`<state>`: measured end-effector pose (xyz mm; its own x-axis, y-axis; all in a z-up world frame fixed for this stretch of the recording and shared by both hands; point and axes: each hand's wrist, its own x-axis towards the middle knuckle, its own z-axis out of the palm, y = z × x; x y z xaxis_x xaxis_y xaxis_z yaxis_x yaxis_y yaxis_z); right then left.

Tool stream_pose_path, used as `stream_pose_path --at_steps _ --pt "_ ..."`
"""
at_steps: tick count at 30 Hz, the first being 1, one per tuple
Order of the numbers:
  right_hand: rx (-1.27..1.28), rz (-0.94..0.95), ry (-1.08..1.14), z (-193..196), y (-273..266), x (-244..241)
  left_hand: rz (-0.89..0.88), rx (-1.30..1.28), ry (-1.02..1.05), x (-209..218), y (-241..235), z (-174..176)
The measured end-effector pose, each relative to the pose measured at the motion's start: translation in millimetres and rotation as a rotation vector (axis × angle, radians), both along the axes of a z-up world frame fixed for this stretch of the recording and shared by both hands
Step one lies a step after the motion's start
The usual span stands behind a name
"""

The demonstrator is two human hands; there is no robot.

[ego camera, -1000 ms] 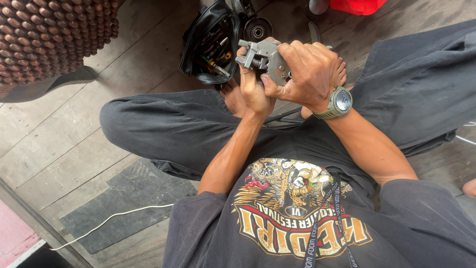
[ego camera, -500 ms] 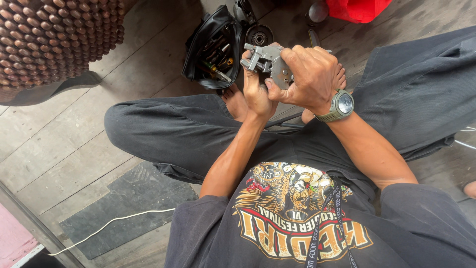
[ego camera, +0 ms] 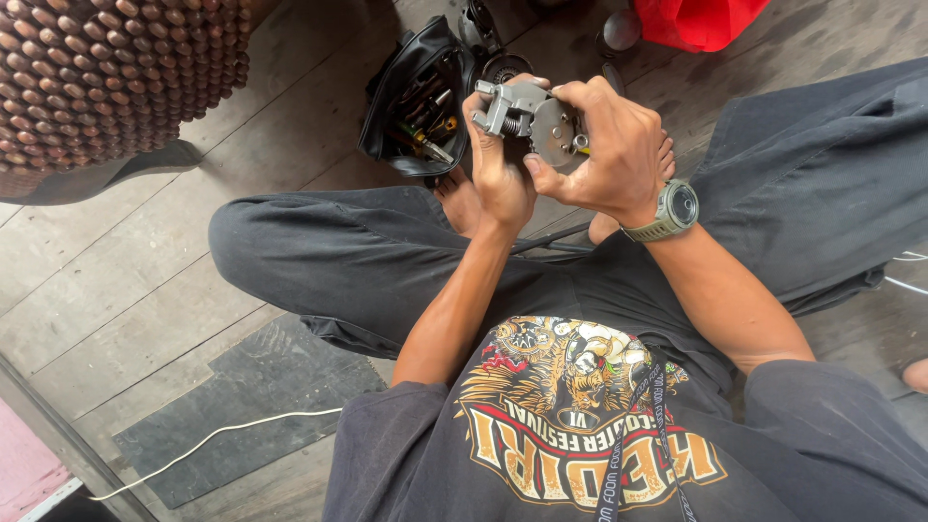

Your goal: The person sits on the floor and uses a wrench to tighten a bolt on a small mechanical part held in their left hand. They repeatedly adjust the wrench and turn the bolt while holding the part steady.

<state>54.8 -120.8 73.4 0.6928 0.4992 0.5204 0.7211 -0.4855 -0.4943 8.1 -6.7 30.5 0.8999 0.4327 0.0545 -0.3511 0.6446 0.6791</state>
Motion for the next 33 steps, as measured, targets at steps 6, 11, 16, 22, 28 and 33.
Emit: stream_pose_path --at_steps 6,11,16,22,28,33 --pt "-0.083 -0.028 -0.091 -7.5 -1.4 -1.2 -0.014 0.063 0.092 3.0 0.1 7.5" --pt "-0.036 -0.037 -0.149 0.2 -5.2 7.9 -0.093 -0.045 0.065 13.7 -5.2 14.8" --pt "-0.014 -0.041 -0.162 15.3 -23.7 17.1 -0.195 -0.160 0.024 22.5 -17.5 24.2" --pt "-0.064 0.004 -0.241 29.1 -41.3 29.7 -0.180 -0.225 0.279 35.1 -23.2 5.7" --pt "-0.052 0.075 -0.174 32.3 -57.3 34.3 -0.336 -0.213 0.120 41.1 -17.7 17.7" --pt "-0.115 0.084 -0.238 60.9 -63.2 37.9 -0.475 -0.292 0.065 48.9 -18.5 39.4"
